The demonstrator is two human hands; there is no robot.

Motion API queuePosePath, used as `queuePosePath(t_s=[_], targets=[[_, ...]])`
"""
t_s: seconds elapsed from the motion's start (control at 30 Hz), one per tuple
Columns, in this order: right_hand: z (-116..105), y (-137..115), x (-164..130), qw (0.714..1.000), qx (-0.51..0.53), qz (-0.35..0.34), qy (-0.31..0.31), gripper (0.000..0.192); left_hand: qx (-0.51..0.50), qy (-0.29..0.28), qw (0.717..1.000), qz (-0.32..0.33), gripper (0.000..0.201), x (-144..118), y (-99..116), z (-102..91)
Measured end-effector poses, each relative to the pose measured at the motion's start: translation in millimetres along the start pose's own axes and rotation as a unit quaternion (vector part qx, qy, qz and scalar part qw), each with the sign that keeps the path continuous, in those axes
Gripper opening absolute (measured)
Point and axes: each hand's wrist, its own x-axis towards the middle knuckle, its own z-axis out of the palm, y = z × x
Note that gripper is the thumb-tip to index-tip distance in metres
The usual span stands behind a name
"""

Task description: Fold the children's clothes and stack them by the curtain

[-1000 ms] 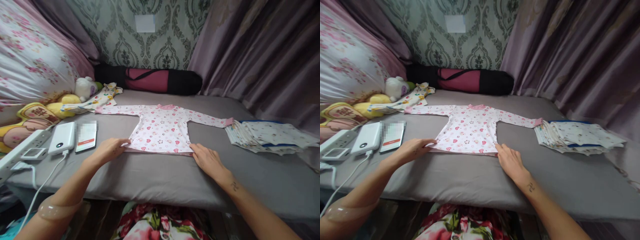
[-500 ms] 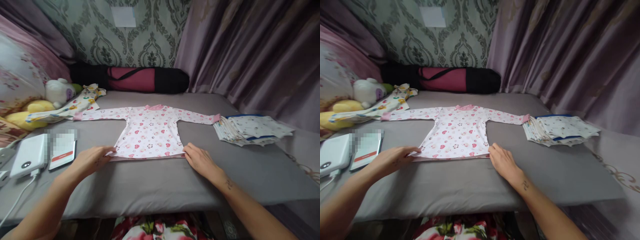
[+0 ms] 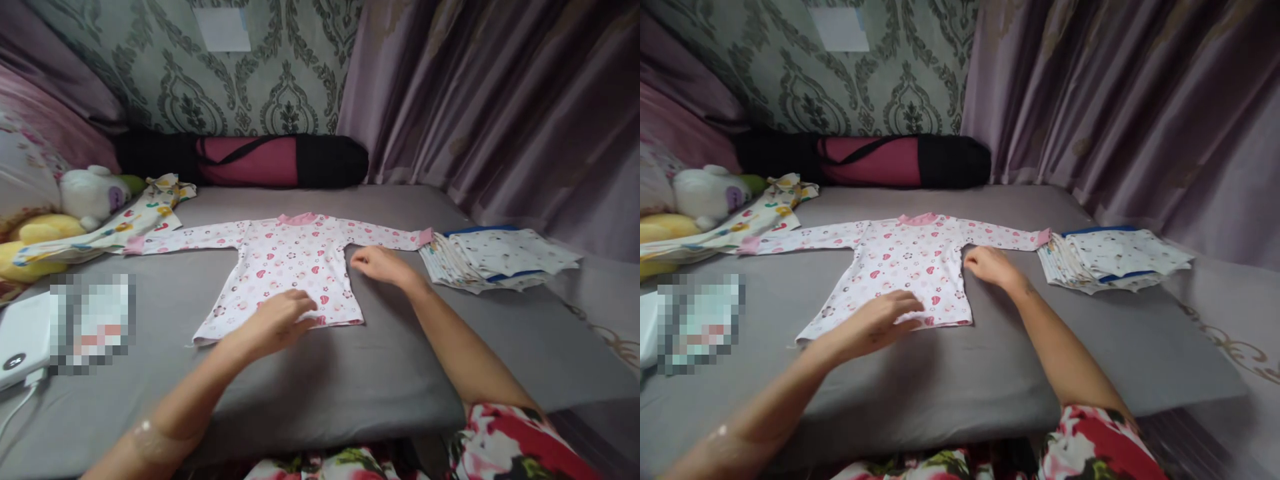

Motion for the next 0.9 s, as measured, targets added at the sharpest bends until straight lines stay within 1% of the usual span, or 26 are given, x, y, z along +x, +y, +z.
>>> queuePosePath(t_s=[0.03,0.07,0.1,0.17,0.27,0.33,0.4,0.47,0.53,0.63,0.77,0.83,0.9], targets=[[3,3,14,0.997,-0.032,0.027,0.059,0.029,0.013,-0.005,1.0,0.015,0.028,15,10,10.3],[7,6,26,0.993,-0.062,0.034,0.098,0.031,0.034,-0.008,0.999,0.013,0.026,28,20,20.2],[11,9,36,0.989,-0.09,0.029,0.118,0.034,0.053,-0.014,0.998,-0.001,0.025,38,28,29.4],[20,14,51,0.984,-0.13,-0.006,0.121,0.039,0.078,-0.017,0.996,-0.028,0.027,53,41,44.3],[26,22,61,0.978,-0.165,-0.058,0.113,0.041,0.088,-0.006,0.994,-0.063,0.034,64,52,57.5],[26,27,63,0.975,-0.174,-0.081,0.109,0.039,0.089,-0.001,0.993,-0.079,0.033,67,55,61.5],[24,33,64,0.975,-0.176,-0.095,0.098,0.037,0.093,-0.005,0.992,-0.086,0.026,70,57,63.2],[20,38,66,0.975,-0.177,-0.104,0.083,0.037,0.104,-0.013,0.991,-0.087,0.02,74,59,63.8],[16,43,68,0.974,-0.18,-0.113,0.077,0.037,0.119,-0.014,0.989,-0.084,0.019,76,60,64.2],[12,48,74,0.969,-0.197,-0.128,0.082,0.034,0.127,-0.004,0.99,-0.068,0.019,78,59,64.8],[14,54,81,0.961,-0.226,-0.143,0.076,0.035,0.105,0.008,0.994,-0.036,0.018,79,56,65.3],[18,58,81,0.96,-0.225,-0.146,0.084,0.034,0.081,0.025,0.996,-0.031,0.016,79,55,65.8],[20,60,80,0.961,-0.213,-0.146,0.095,0.034,0.049,0.058,0.997,-0.02,0.013,77,54,67.8]])
